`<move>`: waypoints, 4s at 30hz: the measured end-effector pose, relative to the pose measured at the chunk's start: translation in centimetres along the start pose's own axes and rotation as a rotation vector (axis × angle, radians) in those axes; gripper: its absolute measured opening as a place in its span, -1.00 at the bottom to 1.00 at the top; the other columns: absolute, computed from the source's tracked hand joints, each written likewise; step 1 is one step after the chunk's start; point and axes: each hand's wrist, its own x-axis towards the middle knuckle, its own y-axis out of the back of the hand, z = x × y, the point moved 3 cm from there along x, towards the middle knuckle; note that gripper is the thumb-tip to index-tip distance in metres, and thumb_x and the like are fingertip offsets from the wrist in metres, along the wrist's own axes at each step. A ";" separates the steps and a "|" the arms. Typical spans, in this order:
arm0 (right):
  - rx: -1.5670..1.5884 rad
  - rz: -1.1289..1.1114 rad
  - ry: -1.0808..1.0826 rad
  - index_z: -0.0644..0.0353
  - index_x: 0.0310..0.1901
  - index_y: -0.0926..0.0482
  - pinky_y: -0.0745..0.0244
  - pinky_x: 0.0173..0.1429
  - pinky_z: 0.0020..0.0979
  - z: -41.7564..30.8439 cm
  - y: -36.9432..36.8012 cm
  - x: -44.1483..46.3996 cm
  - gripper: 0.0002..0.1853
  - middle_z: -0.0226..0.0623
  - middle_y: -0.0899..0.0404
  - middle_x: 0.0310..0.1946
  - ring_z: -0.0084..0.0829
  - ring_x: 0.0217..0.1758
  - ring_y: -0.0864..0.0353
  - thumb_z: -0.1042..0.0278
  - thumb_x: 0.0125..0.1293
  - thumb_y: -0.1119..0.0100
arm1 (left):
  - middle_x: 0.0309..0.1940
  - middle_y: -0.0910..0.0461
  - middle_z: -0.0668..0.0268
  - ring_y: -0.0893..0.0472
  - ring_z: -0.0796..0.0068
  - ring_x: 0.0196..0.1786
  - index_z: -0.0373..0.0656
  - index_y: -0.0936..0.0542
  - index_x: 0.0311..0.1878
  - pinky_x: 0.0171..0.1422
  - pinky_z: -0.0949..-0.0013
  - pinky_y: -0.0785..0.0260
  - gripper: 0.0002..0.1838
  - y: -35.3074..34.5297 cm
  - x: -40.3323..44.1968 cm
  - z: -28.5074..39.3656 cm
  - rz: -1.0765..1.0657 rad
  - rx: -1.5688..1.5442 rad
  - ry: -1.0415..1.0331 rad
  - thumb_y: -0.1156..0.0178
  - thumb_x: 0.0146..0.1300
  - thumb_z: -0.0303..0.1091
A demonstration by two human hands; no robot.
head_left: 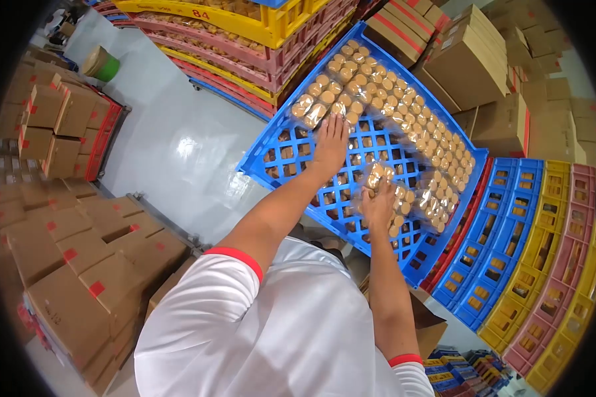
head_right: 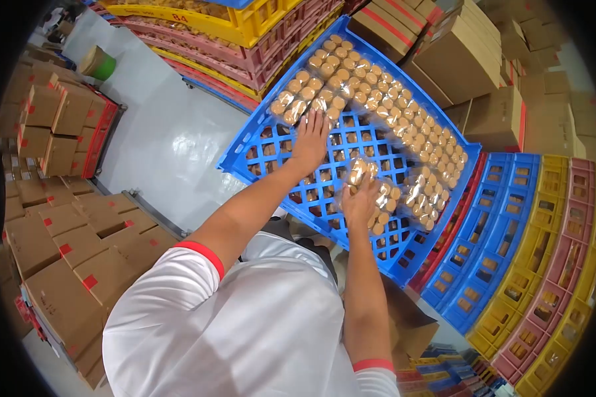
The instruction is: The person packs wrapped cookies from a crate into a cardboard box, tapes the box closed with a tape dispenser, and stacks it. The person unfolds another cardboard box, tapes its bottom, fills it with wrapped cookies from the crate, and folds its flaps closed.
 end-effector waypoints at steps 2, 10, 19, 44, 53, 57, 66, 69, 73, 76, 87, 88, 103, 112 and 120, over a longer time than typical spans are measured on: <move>0.014 0.058 0.042 0.15 0.54 -0.34 -0.30 0.55 0.11 0.7 0.3 0.2 -0.19 0.33 -0.18 0.54 0.32 0.54 -0.26 0.15 0.29 -0.42 | 0.66 -0.05 -0.19 0.05 -0.28 0.72 -0.30 -0.24 0.61 0.74 -0.27 0.14 -0.28 0.7 0.3 1.7 -0.030 0.107 -0.095 -0.10 0.49 -0.18; 0.139 0.272 0.071 0.19 0.42 -0.45 -0.14 0.62 0.12 6.3 4.4 -3.6 -0.37 0.28 -0.13 0.57 0.26 0.61 -0.15 0.32 0.32 -0.35 | 0.75 0.26 -0.01 0.21 -0.29 0.74 0.07 -0.11 0.69 0.50 -0.41 -0.31 0.24 3.0 2.3 2.1 -0.254 -0.379 0.229 -0.64 -0.02 -0.09; 0.253 0.232 -0.173 0.17 0.46 -0.41 -0.09 0.66 0.07 11.3 3.6 -9.3 -0.34 0.23 -0.15 0.58 0.21 0.62 -0.17 0.35 0.33 -0.33 | 0.67 -0.02 0.01 -0.36 -0.19 0.49 -0.02 -0.28 0.56 0.45 -0.20 -0.42 -0.01 3.0 3.7 2.0 -0.147 -0.573 0.426 -0.54 0.04 -0.31; 0.954 -0.096 -0.583 0.15 0.60 -0.25 -0.52 0.27 -0.31 18.4 0.4 -3.9 -0.27 -0.16 -0.61 0.24 -0.35 0.26 -0.60 0.15 0.51 -0.30 | 0.40 -0.57 0.05 -0.61 0.21 0.28 -0.21 -0.65 0.32 0.40 0.23 -0.42 -0.61 -6.4 -4.1 3.0 -0.264 -0.973 0.210 -0.10 0.52 -0.33; 0.539 -0.139 -0.468 0.20 0.43 -0.37 -0.46 0.40 -0.16 14.4 1.5 -0.3 -0.19 -0.06 -0.68 0.22 -0.10 0.29 -0.65 -0.03 0.27 -0.47 | 0.55 -0.25 -0.24 -0.51 -0.23 0.42 -0.08 0.40 0.72 0.43 -0.02 -0.46 0.54 0.8 -5.1 8.1 -0.547 -0.695 0.238 -0.60 0.03 0.16; 0.673 -0.122 -0.369 0.18 0.47 -0.34 -0.44 0.43 -0.12 16.4 -1.6 -4.2 -0.14 0.05 -0.62 0.29 0.02 0.35 -0.62 -0.07 0.27 -0.46 | 0.61 -0.09 -0.23 -0.43 -0.28 0.48 -0.09 0.39 0.72 0.46 -0.06 -0.44 0.56 1.6 -7.4 6.9 -0.579 -0.741 0.229 -0.65 -0.02 0.12; 0.897 -0.244 -0.581 0.27 0.55 -0.30 -0.38 0.48 -0.20 16.3 -0.3 -8.6 -0.21 0.07 -0.56 0.36 -0.06 0.41 -0.55 -0.11 0.50 -0.23 | 0.68 0.03 -0.16 0.03 -0.14 0.72 0.01 0.07 0.74 0.46 -0.73 -0.05 0.40 3.5 -6.1 5.7 -0.236 -0.620 -0.002 -0.65 -0.04 0.12; 0.882 -0.187 -0.582 0.28 0.55 -0.31 -0.37 0.48 -0.19 17.9 -2.4 -7.2 -0.17 0.09 -0.52 0.39 -0.08 0.43 -0.53 -0.25 0.54 -0.09 | 0.61 -0.23 -0.01 -0.21 -0.14 0.64 0.07 -0.28 0.63 0.53 -0.62 -0.01 0.11 2.6 -1.3 8.3 -0.350 -0.416 -0.195 -0.46 0.09 0.38; 0.840 -0.206 -0.601 0.16 0.47 -0.44 -0.49 0.37 -0.25 17.7 -2.3 -6.3 -0.31 -0.19 -0.57 0.32 -0.27 0.34 -0.56 -0.21 0.55 -0.14 | 0.50 -0.44 0.16 -0.34 -0.08 0.57 0.11 -0.56 0.43 0.50 -0.68 0.01 -0.11 1.4 -2.5 9.2 -0.798 -0.233 -0.291 -0.20 0.22 0.55; 0.673 -0.223 -0.452 0.16 0.48 -0.43 -0.39 0.47 -0.23 15.7 -0.9 -6.8 -0.31 -0.16 -0.54 0.37 -0.22 0.37 -0.54 -0.17 0.53 -0.20 | 0.55 -0.37 0.11 -0.31 -0.10 0.59 0.07 -0.52 0.46 0.51 -0.70 0.04 -0.08 0.9 -3.2 9.2 -0.791 -0.200 -0.329 -0.20 0.22 0.55; 1.096 -0.276 -0.577 0.21 0.43 -0.48 -0.50 0.36 -0.18 14.7 -0.3 -6.1 -0.21 -0.05 -0.63 0.29 -0.14 0.39 -0.56 -0.30 0.42 -0.24 | 0.53 -0.36 -0.02 -0.39 0.10 0.53 -0.19 -0.21 0.63 0.57 0.21 -0.27 -0.18 -3.9 -10.4 2.1 -0.852 -1.553 0.607 -0.22 0.52 0.09; 1.098 -0.276 -0.576 0.21 0.43 -0.48 -0.50 0.36 -0.18 14.4 -1.2 -6.1 -0.21 -0.05 -0.63 0.29 -0.14 0.39 -0.56 -0.30 0.42 -0.24 | 0.53 -0.36 -0.02 -0.39 0.10 0.53 -0.19 -0.21 0.63 0.57 0.21 -0.27 -0.18 -2.5 -10.4 2.8 -0.852 -1.550 0.606 -0.22 0.52 0.09; 1.185 0.794 -0.275 0.39 0.53 -0.22 -0.39 0.38 -0.36 14.5 18.4 -23.4 -0.22 -0.15 -0.52 0.24 -0.40 0.27 -0.51 0.02 0.53 -0.26 | 0.50 -0.30 0.04 -0.32 0.20 0.54 -0.29 -0.11 0.62 0.63 0.14 -0.14 -0.11 19.5 -17.3 16.3 -0.195 -1.282 -0.177 -0.40 0.36 -0.40; 1.156 1.601 -0.437 0.34 0.55 -0.23 -0.22 0.52 -0.33 39.4 24.0 -48.0 -0.34 -0.24 -0.41 0.41 -0.35 0.40 -0.42 0.01 0.66 0.00 | 0.68 0.38 -0.39 0.36 -0.40 0.73 -0.40 0.29 0.69 0.75 -0.19 0.38 0.12 29.5 -32.2 47.1 -0.488 -1.197 -1.239 -0.32 0.31 -0.48; 1.119 1.032 -1.202 0.24 0.43 -0.41 -0.35 0.47 -0.20 58.1 16.7 -58.0 -0.29 -0.08 -0.56 0.33 -0.21 0.39 -0.52 -0.17 0.51 -0.21 | 0.60 -0.02 -0.41 -0.13 -0.35 0.63 -0.42 0.20 0.67 0.65 -0.08 -0.09 0.08 16.1 -40.2 69.3 -0.978 -0.938 -0.897 -0.31 0.37 -0.21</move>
